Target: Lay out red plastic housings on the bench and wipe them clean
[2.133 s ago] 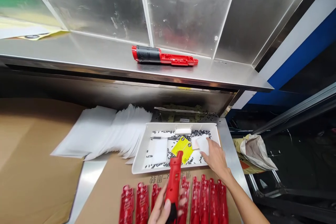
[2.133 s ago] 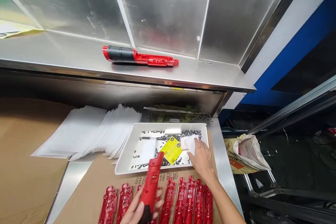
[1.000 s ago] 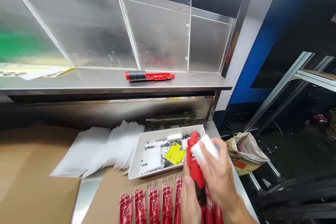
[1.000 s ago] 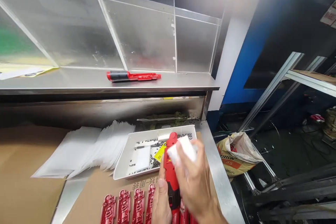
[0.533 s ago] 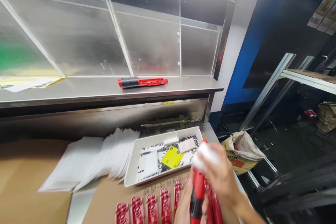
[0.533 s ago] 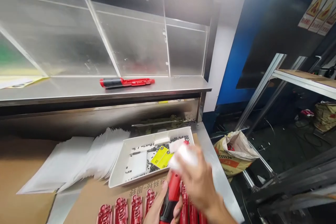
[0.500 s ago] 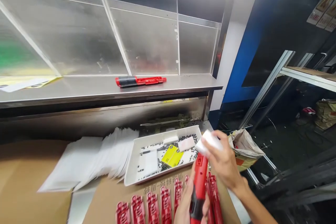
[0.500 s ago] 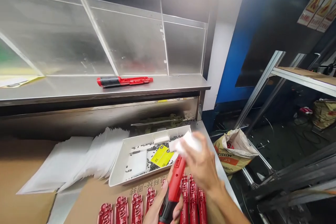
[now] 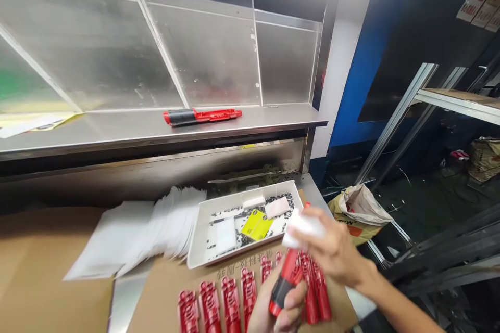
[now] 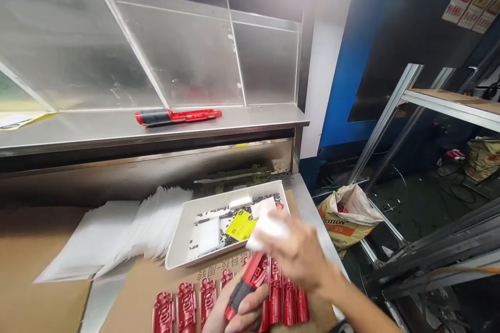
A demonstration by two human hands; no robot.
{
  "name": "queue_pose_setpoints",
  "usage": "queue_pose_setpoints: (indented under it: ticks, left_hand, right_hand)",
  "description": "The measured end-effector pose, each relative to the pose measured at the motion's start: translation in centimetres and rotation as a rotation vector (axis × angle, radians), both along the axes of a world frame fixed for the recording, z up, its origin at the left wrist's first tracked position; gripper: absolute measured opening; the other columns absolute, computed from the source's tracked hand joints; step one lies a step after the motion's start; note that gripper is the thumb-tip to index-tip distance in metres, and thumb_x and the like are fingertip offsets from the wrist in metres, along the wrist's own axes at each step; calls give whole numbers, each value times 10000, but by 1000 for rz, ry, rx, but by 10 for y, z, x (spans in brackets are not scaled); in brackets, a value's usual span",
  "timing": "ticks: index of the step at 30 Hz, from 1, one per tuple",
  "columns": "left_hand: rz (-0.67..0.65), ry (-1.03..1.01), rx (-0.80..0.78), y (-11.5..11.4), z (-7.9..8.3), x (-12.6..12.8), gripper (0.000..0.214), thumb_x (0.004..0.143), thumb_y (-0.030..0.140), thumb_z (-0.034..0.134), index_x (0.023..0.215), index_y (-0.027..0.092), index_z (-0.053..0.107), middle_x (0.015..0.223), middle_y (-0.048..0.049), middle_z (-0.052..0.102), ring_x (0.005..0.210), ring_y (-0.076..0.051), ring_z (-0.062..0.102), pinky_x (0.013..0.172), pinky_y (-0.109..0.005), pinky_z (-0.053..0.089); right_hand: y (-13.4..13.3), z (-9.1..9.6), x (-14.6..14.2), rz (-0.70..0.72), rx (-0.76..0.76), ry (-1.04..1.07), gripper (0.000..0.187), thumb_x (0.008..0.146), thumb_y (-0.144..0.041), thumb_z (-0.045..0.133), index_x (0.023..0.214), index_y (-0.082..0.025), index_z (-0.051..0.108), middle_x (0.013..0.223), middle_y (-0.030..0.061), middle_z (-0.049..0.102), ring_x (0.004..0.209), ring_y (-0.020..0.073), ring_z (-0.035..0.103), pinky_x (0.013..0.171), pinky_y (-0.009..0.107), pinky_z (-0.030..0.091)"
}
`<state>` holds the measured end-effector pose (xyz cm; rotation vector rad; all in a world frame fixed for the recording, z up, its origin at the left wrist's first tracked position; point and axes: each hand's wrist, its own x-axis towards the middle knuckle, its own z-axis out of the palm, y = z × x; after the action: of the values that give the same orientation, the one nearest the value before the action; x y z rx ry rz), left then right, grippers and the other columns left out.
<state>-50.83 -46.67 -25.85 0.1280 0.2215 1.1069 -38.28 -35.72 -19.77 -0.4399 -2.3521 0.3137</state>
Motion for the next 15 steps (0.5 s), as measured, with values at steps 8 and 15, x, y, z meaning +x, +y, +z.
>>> queue_pose_setpoints:
  ticks: [8,15]
  left_hand:
    - [83,30,-66,-3,2,1,458,696,451,790,517,103,551,362,64,415,273,18,303,287,-75,222]
    - [233,367,-119,-3,-4,2,469,764,525,697,556,112,610,455,4,531,318,-25,438,330,-111,302]
  right_hand:
    - [-2,-5,0,18,-5,-49,305,929,-276,481,1165,-298,672,1231,98,608,911,209,673,734,331,580]
    - [-2,-6,1,67,85,-18,328,938,-336,458,1205,-313,647,1225,107,588,896,212,674,679,318,586]
